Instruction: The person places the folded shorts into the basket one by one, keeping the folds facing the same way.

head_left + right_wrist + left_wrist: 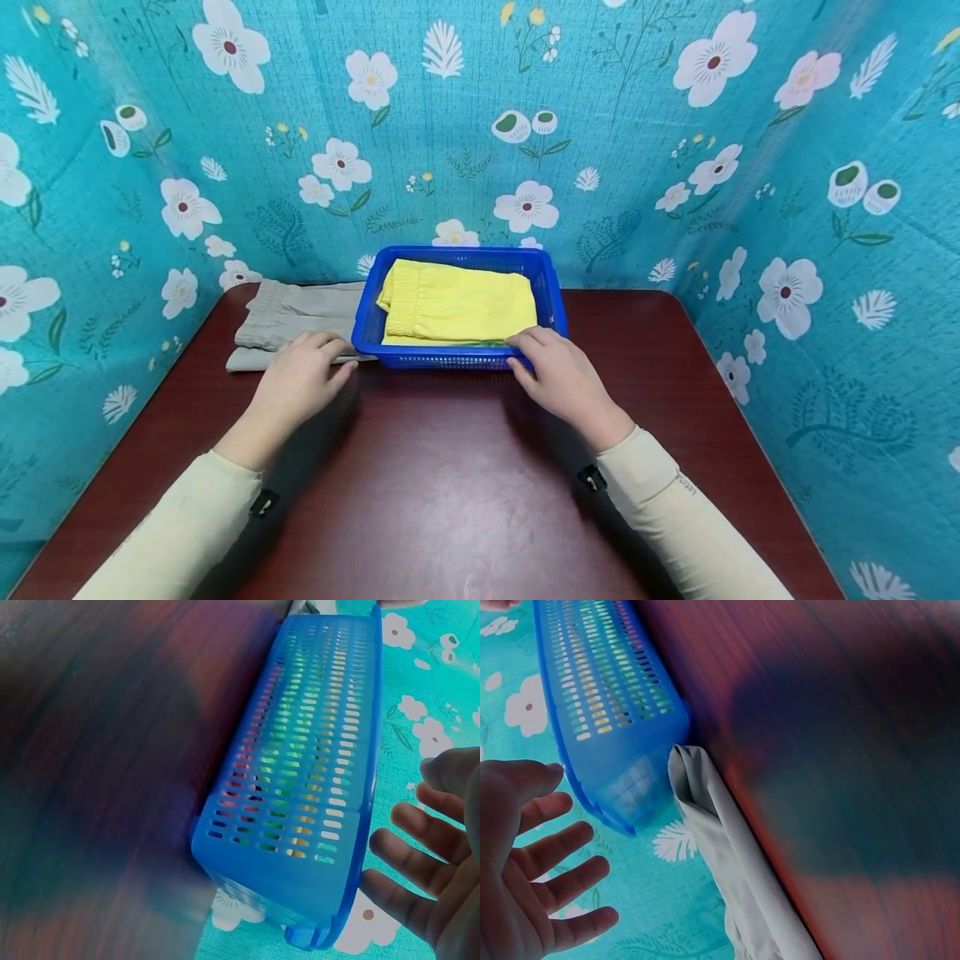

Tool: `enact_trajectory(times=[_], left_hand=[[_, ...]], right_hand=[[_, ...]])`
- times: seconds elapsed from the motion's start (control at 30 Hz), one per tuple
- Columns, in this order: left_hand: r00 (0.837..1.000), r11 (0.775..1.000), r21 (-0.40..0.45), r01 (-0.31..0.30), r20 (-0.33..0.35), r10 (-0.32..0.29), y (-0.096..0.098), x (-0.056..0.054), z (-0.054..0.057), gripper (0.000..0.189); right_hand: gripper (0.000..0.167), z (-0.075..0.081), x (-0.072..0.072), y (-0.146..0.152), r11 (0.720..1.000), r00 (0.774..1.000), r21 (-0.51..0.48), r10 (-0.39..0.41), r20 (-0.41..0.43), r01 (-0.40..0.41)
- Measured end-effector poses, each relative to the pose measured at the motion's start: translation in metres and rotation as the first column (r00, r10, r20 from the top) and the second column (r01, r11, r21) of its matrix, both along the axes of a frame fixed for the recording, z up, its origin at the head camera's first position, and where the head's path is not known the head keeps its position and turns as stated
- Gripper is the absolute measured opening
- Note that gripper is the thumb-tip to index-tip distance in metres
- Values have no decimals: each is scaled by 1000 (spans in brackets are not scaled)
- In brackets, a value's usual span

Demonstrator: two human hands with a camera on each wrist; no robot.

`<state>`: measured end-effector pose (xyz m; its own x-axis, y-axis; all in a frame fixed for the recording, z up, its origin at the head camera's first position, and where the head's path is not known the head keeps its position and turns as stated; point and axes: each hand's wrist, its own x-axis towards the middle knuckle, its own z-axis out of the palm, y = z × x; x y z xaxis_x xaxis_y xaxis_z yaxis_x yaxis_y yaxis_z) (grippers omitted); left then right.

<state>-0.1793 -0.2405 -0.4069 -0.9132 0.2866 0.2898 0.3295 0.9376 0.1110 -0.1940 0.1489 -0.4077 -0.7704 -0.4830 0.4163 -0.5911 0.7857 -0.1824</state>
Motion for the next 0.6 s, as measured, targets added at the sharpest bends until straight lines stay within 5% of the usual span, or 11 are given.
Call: enact_trajectory(times=[0.27,0.6], left_hand=[[999,999,-8,-31,25,32,-18,-9,-4,30],[994,997,-8,-78,80,78,-40,-20,-11,34]], right_hand=[[26,-4,5,-11,996,993,-14,89,-80,-91],[23,-7,11,-36,989,990,59,136,-44,-134]])
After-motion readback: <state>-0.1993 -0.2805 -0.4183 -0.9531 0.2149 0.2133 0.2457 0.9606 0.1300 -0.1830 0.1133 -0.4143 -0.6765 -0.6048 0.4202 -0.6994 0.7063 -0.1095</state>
